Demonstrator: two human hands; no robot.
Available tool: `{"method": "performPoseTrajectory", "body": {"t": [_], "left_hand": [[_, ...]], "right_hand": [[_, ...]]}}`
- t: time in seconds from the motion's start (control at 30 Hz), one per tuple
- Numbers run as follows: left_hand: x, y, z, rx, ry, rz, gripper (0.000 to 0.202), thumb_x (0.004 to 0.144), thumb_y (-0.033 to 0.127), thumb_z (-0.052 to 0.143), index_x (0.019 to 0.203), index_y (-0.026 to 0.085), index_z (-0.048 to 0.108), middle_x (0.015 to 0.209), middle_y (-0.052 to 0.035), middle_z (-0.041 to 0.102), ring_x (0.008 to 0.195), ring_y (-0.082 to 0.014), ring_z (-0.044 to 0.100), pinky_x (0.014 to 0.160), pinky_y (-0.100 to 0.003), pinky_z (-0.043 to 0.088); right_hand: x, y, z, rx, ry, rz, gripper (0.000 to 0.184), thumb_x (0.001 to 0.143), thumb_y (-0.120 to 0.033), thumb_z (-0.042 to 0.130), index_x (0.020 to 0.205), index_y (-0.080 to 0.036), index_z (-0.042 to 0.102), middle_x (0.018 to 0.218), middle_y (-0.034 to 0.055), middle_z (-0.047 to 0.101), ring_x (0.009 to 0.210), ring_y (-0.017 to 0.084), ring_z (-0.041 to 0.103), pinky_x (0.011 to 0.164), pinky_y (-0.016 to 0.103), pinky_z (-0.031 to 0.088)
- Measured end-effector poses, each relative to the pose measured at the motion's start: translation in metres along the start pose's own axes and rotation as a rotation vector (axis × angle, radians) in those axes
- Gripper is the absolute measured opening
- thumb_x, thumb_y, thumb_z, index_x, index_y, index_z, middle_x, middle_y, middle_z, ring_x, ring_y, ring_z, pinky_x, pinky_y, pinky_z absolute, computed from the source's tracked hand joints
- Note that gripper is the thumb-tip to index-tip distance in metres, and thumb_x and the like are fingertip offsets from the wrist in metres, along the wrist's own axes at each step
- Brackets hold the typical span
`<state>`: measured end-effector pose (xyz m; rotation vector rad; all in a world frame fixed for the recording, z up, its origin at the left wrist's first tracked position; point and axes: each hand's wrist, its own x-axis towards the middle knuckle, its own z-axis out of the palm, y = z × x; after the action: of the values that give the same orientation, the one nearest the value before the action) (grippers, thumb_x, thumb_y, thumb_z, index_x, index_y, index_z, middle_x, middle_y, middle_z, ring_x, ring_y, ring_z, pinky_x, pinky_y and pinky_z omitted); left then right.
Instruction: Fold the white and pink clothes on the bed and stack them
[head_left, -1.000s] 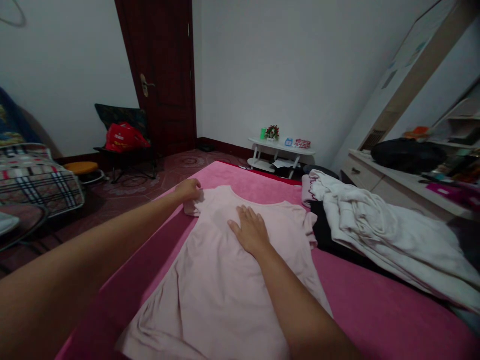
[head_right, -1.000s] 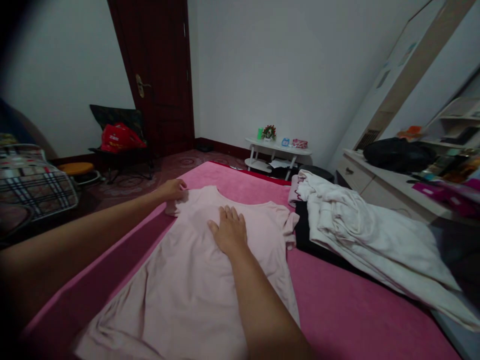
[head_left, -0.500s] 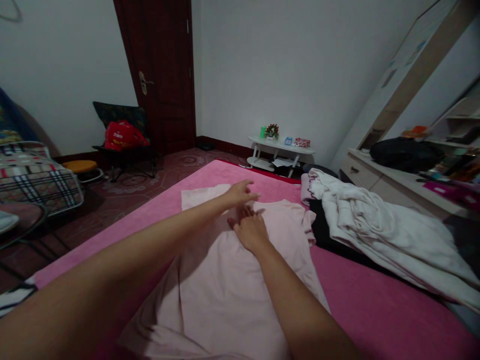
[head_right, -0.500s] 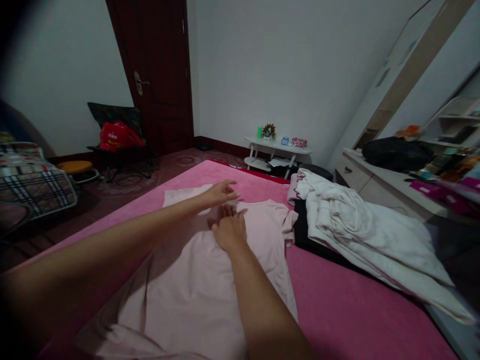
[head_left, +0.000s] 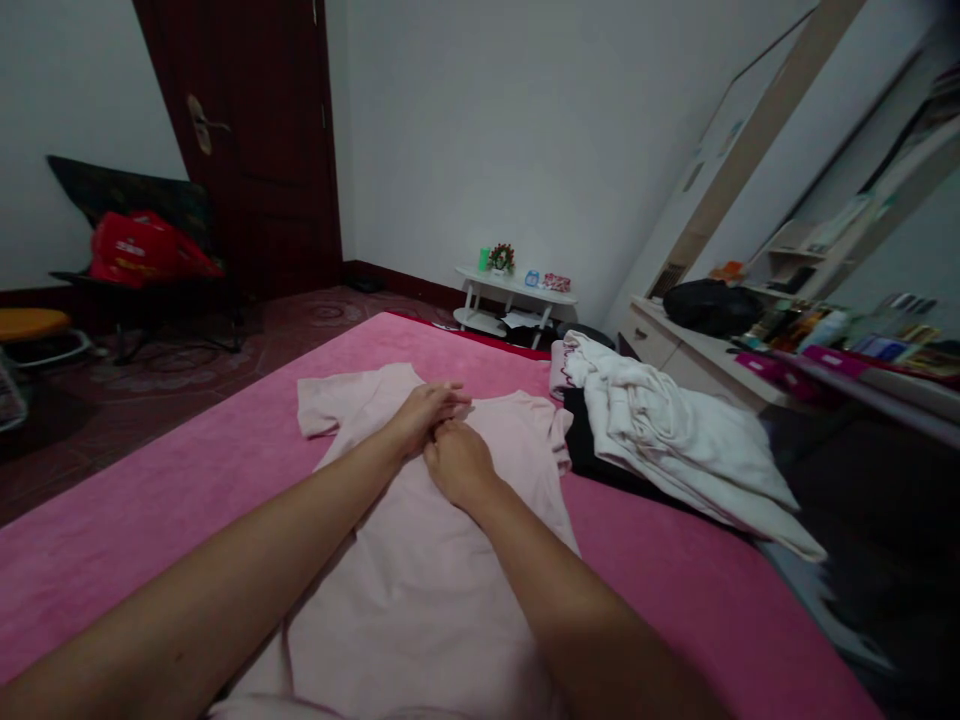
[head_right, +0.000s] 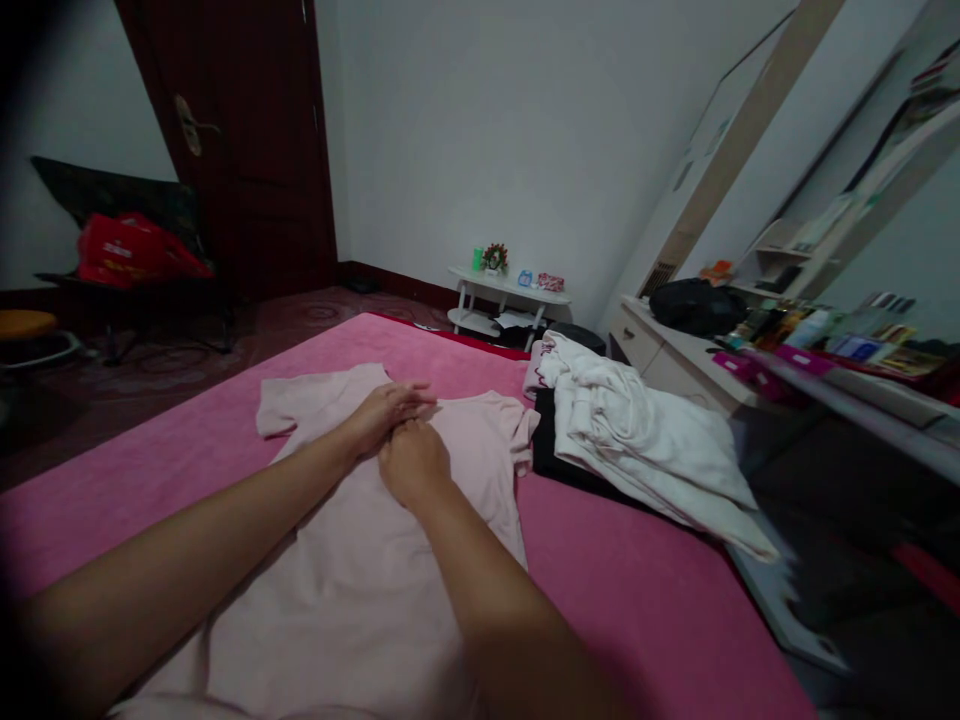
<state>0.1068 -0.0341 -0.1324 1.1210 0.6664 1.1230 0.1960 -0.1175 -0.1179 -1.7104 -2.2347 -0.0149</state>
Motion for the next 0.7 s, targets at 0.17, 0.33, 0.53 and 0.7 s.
{"method": "performPoseTrajectory", "body": {"t": [0.17, 0.33, 0.53, 0.7], "left_hand": [[-0.001, -0.013, 0.008, 0.501, -0.329, 0.174, 0.039, 0.079, 0.038, 0.064, 0.110, 0.015, 0.068, 0.110, -0.0095, 0.070, 0.104, -0.0253, 0.064, 0.098, -0.040, 0.045], [-0.009, -0.009, 0.012, 1.072, -0.610, 0.308, 0.056, 0.083, 0.042, 0.061, 0.135, 0.023, 0.052, 0.144, -0.0069, 0.046, 0.132, -0.0249, 0.043, 0.112, -0.036, 0.030], [-0.014, -0.001, 0.017, 1.347, -0.728, 0.385, 0.060, 0.088, 0.056, 0.049, 0.142, 0.030, 0.043, 0.154, -0.0042, 0.030, 0.140, -0.0258, 0.030, 0.114, -0.037, 0.025], [-0.016, 0.000, 0.020, 1.408, -0.771, 0.403, 0.055, 0.091, 0.059, 0.041, 0.141, 0.034, 0.044, 0.154, -0.0014, 0.028, 0.142, -0.0304, 0.024, 0.113, -0.043, 0.025]], "right_hand": [[0.001, 0.058, -0.043, -0.035, 0.008, 0.140, 0.030, 0.087, -0.021, 0.044, 0.100, -0.026, 0.071, 0.098, 0.0031, 0.072, 0.092, 0.019, 0.065, 0.077, 0.027, 0.045], [0.008, 0.127, -0.084, -0.351, 0.084, 0.430, 0.032, 0.085, -0.025, 0.050, 0.113, -0.019, 0.064, 0.119, 0.0121, 0.064, 0.104, 0.025, 0.063, 0.082, 0.032, 0.047], [0.014, 0.146, -0.081, -0.452, -0.301, 0.403, 0.056, 0.071, -0.038, 0.073, 0.122, -0.018, 0.058, 0.116, 0.0131, 0.066, 0.106, 0.026, 0.063, 0.081, 0.031, 0.049], [0.026, 0.145, -0.095, -0.543, -0.321, 0.414, 0.031, 0.077, -0.018, 0.065, 0.107, -0.016, 0.068, 0.111, 0.0180, 0.068, 0.103, 0.029, 0.064, 0.082, 0.038, 0.049]]}}
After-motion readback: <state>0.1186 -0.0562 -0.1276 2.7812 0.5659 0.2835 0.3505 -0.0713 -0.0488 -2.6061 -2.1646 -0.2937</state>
